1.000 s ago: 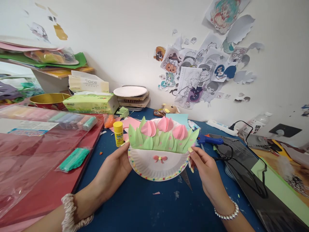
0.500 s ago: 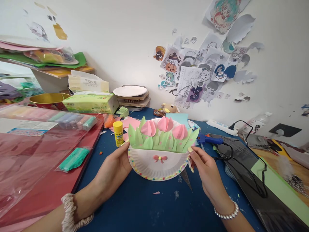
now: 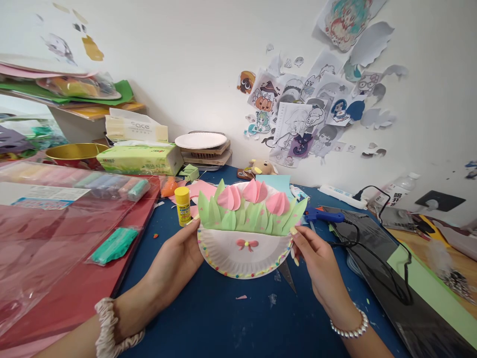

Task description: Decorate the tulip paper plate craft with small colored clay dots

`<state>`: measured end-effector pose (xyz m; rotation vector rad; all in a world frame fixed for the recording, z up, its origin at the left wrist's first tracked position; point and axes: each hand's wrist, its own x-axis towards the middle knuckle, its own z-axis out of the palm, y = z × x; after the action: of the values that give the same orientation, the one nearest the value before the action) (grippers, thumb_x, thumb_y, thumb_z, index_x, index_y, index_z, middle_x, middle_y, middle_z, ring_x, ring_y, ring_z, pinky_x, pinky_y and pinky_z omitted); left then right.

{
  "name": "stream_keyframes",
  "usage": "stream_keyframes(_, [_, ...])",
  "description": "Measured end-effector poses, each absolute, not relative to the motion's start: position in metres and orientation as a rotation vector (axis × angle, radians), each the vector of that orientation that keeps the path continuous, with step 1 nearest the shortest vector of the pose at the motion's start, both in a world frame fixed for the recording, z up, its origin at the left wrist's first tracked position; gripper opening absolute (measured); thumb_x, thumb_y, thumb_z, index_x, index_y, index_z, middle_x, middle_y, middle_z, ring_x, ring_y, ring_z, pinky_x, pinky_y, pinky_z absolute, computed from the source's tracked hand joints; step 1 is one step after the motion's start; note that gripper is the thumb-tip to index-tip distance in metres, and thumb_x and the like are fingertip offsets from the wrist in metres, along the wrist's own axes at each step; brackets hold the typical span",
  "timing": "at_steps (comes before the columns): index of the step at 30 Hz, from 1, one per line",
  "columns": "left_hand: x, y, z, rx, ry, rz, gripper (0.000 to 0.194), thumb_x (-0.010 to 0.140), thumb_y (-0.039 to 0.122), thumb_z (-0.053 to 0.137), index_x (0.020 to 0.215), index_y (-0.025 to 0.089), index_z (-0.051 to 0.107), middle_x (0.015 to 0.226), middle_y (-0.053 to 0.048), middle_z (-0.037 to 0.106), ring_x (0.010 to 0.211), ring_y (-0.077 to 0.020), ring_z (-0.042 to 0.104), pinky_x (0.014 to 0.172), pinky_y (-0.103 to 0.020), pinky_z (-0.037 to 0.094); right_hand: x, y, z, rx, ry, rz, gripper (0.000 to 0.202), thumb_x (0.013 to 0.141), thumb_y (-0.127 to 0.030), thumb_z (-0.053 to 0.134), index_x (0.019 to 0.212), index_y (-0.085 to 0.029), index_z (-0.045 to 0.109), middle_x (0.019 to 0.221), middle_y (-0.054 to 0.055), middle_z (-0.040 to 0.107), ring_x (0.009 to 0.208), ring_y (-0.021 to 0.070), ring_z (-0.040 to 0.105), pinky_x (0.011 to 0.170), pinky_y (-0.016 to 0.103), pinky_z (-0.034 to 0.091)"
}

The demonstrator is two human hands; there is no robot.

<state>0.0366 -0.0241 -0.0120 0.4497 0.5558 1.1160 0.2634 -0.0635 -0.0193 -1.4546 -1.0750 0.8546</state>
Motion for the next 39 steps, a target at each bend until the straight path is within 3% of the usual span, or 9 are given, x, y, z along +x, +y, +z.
stream_keyframes(20, [0.038,-0.025,-0.009,0.424,0.588,1.12,0.039,0.087,0.022,0.045,0.125,0.022,0.047,0.113,-0.003,0.065,0.114,-0.0229,0.051,0.101,-0.036,0.036,0.264,-0.063,-0.019,-1.442,-1.077,0.87,0.036,0.072,-0.051,0.058,0.087,-0.018,0.062,0.058,-0.002,0.049,0.051,0.0109,0.043,0.047,0.023,0.037])
stream_keyframes(29, [0.035,-0.024,-0.01,0.533,0.647,1.084,0.039,0.086,0.023,0.047,0.125,0.021,0.047,0.118,-0.005,0.061,0.109,-0.0243,0.055,0.095,-0.036,0.043,0.267,-0.058,-0.021,-1.435,-1.132,0.873,0.036,0.073,-0.049,0.056,0.088,-0.016,0.062,0.055,-0.002,0.049,0.049,0.0116,0.043,0.047,0.024,0.037])
stream_keyframes(34, [0.032,-0.025,-0.007,0.668,0.868,0.981,0.038,0.086,0.024,0.045,0.123,0.016,0.047,0.108,-0.007,0.066,0.096,-0.0218,0.063,0.084,-0.033,0.051,0.275,-0.052,-0.024,-1.593,-1.317,0.823,0.041,0.077,-0.054,0.046,0.063,-0.017,0.056,0.044,-0.003,0.045,0.039,0.01,0.041,0.04,0.022,0.033])
stream_keyframes(39, [0.026,-0.026,-0.006,0.741,1.014,0.846,0.034,0.082,0.016,0.05,0.115,0.011,0.052,0.095,-0.007,0.07,0.08,-0.0175,0.067,0.067,-0.024,0.054,0.282,-0.049,-0.026,-1.669,-1.398,0.785,0.048,0.076,-0.054,0.048,0.045,-0.018,0.047,0.036,-0.002,0.045,0.033,0.0082,0.039,0.038,0.021,0.028])
